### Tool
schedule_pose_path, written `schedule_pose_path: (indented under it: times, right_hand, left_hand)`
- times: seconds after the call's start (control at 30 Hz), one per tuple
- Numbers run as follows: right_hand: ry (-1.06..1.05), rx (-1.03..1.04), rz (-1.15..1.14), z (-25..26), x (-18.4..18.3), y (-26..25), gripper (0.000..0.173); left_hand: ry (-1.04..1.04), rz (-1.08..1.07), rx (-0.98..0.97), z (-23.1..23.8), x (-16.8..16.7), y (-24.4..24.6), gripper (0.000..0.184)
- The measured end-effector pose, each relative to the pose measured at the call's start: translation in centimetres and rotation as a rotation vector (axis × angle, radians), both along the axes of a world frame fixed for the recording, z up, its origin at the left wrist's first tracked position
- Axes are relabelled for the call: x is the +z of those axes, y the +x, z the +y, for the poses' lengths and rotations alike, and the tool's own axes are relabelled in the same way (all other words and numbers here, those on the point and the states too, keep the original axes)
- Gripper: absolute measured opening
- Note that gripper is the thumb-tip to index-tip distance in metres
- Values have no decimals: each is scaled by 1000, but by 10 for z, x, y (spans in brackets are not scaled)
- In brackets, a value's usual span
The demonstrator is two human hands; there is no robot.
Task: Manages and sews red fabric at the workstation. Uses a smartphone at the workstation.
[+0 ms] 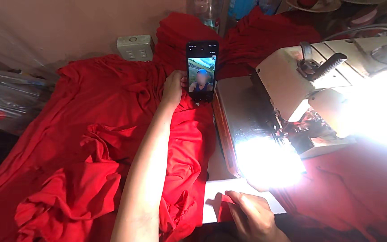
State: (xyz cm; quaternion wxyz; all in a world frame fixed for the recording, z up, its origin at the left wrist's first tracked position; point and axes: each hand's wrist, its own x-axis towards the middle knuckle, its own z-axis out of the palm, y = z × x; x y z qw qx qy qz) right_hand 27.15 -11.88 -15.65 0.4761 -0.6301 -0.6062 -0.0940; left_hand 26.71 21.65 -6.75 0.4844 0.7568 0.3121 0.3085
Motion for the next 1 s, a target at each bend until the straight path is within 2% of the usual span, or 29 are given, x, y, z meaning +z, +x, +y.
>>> schedule_pose_path:
  times: [0.3,1.0]
  right_hand:
    - [-16,-4,0,-1,1,0,20]
    - [-20,1,-5,-1,1,0,20]
  left_hand:
    - [-40,63,21,-1,4,0,53]
    - [-83,-14,-6,2,1,0,55]
